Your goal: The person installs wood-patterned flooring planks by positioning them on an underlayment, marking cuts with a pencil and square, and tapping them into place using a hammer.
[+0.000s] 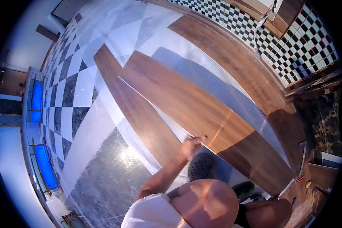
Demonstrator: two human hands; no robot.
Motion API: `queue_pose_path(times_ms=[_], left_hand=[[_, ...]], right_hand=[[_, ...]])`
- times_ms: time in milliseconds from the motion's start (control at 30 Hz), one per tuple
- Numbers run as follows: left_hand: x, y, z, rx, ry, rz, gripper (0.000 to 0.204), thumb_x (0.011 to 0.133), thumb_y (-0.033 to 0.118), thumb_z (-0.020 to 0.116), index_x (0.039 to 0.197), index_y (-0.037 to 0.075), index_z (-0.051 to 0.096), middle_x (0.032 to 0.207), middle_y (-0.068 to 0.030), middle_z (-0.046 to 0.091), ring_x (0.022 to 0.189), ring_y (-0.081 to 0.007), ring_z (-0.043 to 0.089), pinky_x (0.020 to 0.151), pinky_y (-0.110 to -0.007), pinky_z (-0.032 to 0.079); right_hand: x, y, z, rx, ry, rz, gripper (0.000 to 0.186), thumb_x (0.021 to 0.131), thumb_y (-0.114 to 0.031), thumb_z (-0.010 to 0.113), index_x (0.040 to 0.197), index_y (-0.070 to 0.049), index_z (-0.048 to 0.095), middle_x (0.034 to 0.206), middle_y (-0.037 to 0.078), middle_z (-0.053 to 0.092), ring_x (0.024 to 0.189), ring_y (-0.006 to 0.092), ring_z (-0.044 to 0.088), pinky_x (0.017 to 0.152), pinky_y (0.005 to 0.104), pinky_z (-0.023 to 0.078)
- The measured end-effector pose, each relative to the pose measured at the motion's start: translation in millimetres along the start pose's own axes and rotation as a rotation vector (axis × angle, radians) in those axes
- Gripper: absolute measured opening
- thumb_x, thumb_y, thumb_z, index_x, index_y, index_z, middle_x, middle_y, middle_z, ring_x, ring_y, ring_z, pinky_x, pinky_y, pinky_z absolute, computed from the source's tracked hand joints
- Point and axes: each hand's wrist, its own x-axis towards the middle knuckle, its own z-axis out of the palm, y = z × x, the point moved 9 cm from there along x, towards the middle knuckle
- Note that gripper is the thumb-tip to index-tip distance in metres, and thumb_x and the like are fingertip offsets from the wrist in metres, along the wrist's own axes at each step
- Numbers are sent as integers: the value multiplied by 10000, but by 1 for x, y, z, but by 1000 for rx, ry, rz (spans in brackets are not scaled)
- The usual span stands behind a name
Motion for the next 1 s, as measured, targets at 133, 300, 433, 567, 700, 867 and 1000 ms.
queue_pose_path(times_ms=[133,300,433,567,700,867,1000], left_hand=[[-18,-72,50,512,-186,-376,250,831,128,795,1023,-8,713,953,-51,693,815,-139,611,733,-295,495],[-41,-114,105,410,-360,-242,278,831,217,798,983,-2,720,941,-78,709,879,-150,636,806,-324,509],[-48,-182,105,699,-524,-262,237,811,269,782,869,52,705,795,-19,651,731,-141,571,663,-322,462],[-61,-206,112,796,-587,-362,288,782,289,801,929,51,731,897,-56,680,864,-166,599,793,-355,485],[-78,-177,127,612,-560,-243,376,791,295,791,1022,7,719,983,-98,699,952,-203,609,888,-377,471],[-69,-171,140,1020,-722,-523,484,863,230,700,1281,3,605,1145,-148,690,1043,-246,629,966,-372,465],[-52,-135,120,1699,-935,-88,381,933,155,517,1300,106,606,1113,-234,669,980,-358,665,845,-440,533]], right_hand=[[-13,15,-31,124,143,32,619,900,-432,670,1272,42,527,1186,155,625,1075,265,614,958,407,490],[-17,24,-27,193,168,33,621,909,-426,656,1291,42,513,1211,167,613,1088,278,606,966,428,482],[-9,27,-18,244,166,22,623,916,-422,645,1306,42,503,1231,176,604,1099,289,600,973,445,476],[-7,31,-10,286,180,-2,624,924,-417,633,1321,43,492,1252,185,594,1110,300,595,979,462,470],[-14,46,2,332,169,-4,626,931,-413,622,1337,43,481,1272,194,585,1121,311,589,986,478,464],[-13,69,6,476,127,-39,628,941,-407,608,1356,43,467,1297,205,573,1134,324,582,994,499,456],[-20,65,-14,626,109,-175,630,948,-402,597,1371,43,456,1317,214,563,1145,335,576,1001,516,450]])
